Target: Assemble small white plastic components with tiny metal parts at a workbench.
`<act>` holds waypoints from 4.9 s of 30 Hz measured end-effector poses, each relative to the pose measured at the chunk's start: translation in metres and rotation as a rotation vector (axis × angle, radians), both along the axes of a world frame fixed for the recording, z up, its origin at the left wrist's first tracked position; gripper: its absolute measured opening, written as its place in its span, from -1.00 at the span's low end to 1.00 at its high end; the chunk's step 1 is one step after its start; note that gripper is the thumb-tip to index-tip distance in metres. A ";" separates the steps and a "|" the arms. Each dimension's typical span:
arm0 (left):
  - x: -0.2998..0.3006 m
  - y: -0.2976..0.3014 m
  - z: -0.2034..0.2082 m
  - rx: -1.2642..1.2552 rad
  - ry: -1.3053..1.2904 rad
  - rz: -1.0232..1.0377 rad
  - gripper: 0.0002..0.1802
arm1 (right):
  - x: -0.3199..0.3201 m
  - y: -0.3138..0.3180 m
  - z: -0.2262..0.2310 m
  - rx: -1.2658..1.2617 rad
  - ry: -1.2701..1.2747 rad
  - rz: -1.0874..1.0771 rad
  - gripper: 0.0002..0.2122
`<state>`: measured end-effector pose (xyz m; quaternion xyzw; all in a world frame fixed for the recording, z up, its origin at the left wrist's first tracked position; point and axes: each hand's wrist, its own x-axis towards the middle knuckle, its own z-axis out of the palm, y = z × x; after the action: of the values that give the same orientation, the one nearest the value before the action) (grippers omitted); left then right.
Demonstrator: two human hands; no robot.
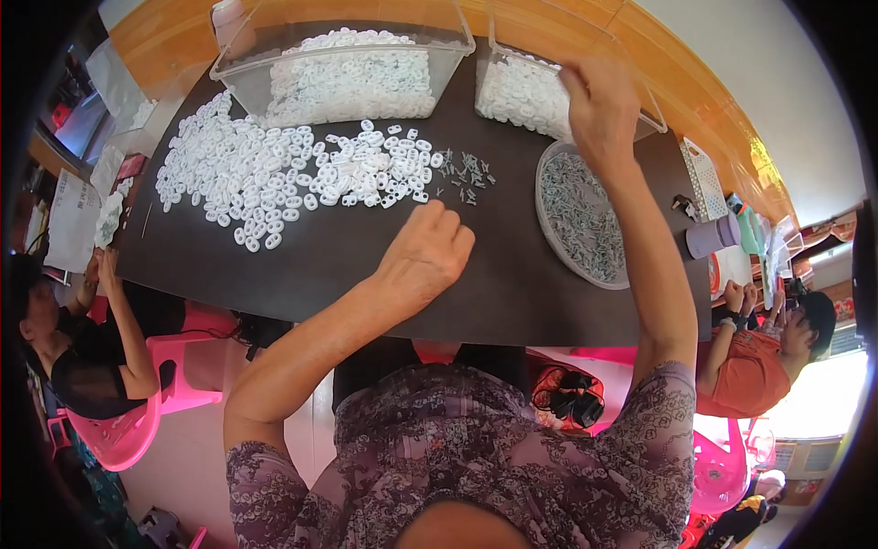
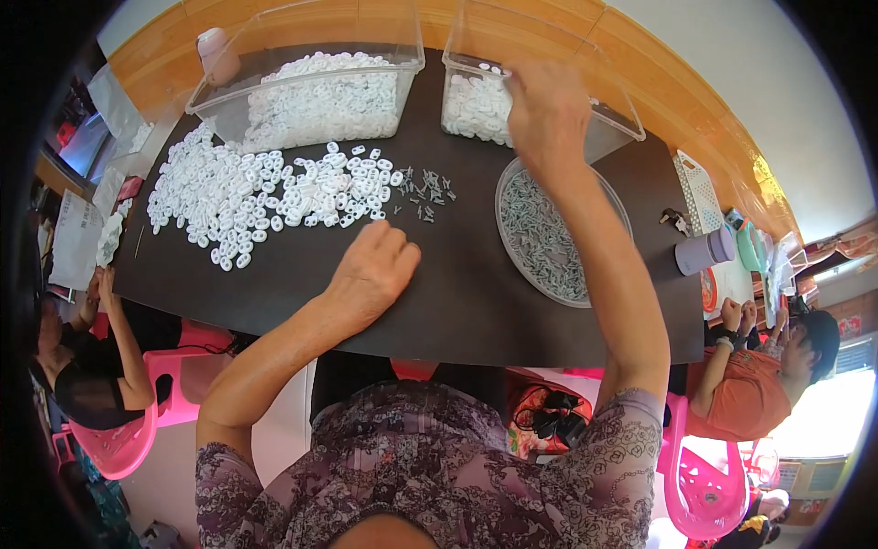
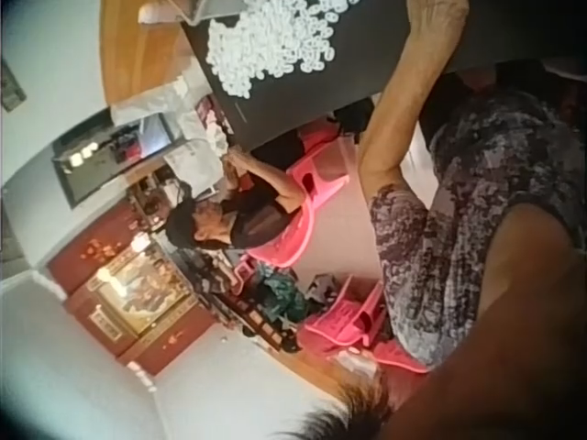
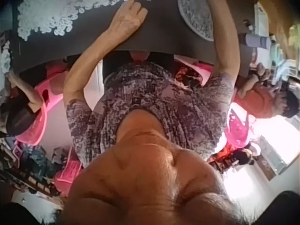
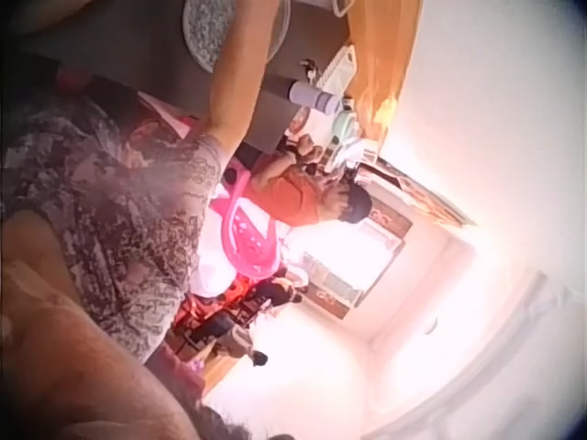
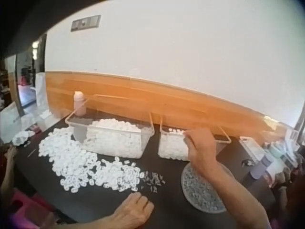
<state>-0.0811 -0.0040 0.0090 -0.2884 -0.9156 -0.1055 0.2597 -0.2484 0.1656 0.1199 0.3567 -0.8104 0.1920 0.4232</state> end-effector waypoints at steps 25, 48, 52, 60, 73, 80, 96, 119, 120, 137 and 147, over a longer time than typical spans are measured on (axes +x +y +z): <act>0.061 0.000 -0.003 1.761 -0.548 0.025 -0.84 | 0.164 -0.038 -0.089 -0.621 -1.526 0.507 -0.88; 0.064 -0.007 -0.012 1.744 -0.564 0.134 -0.87 | 0.101 -0.044 -0.115 0.139 -0.405 0.195 -0.90; 0.065 -0.009 -0.017 1.690 -0.554 0.088 -0.82 | 0.098 -0.045 -0.114 0.211 -0.374 0.240 -0.89; 0.067 -0.009 -0.016 1.778 -0.561 0.023 -0.84 | 0.137 -0.033 -0.087 -0.053 -0.956 0.348 -0.93; 0.075 -0.008 0.000 1.651 -0.610 0.130 -0.82 | 0.156 -0.035 -0.073 -0.238 -1.288 0.525 -0.90; 0.077 -0.009 -0.005 1.554 -0.578 0.172 -0.85 | 0.159 -0.037 -0.073 -0.223 -1.243 0.514 -0.88; 0.077 -0.003 -0.009 1.180 -0.271 0.286 -0.93 | 0.163 -0.042 -0.082 -0.326 -1.390 0.508 -0.89; 0.074 -0.001 -0.017 1.347 -0.257 0.335 -0.94 | 0.167 -0.051 -0.106 -0.209 -1.042 0.505 -0.97; 0.074 -0.002 -0.014 1.431 -0.312 0.311 -0.94 | 0.167 -0.052 -0.104 -0.227 -1.082 0.508 -0.97; 0.079 -0.019 -0.019 1.793 -0.373 0.169 -0.82 | 0.098 -0.120 -0.110 0.087 -0.344 0.340 -0.83; 0.078 -0.019 -0.020 1.748 -0.340 0.176 -0.83 | 0.088 -0.092 -0.110 0.100 -0.379 0.251 -0.81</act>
<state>-0.0027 -0.0228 -0.0114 0.1032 -0.5530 -0.7866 0.2548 -0.1603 0.0735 0.0097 0.4329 -0.8332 0.2664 0.2178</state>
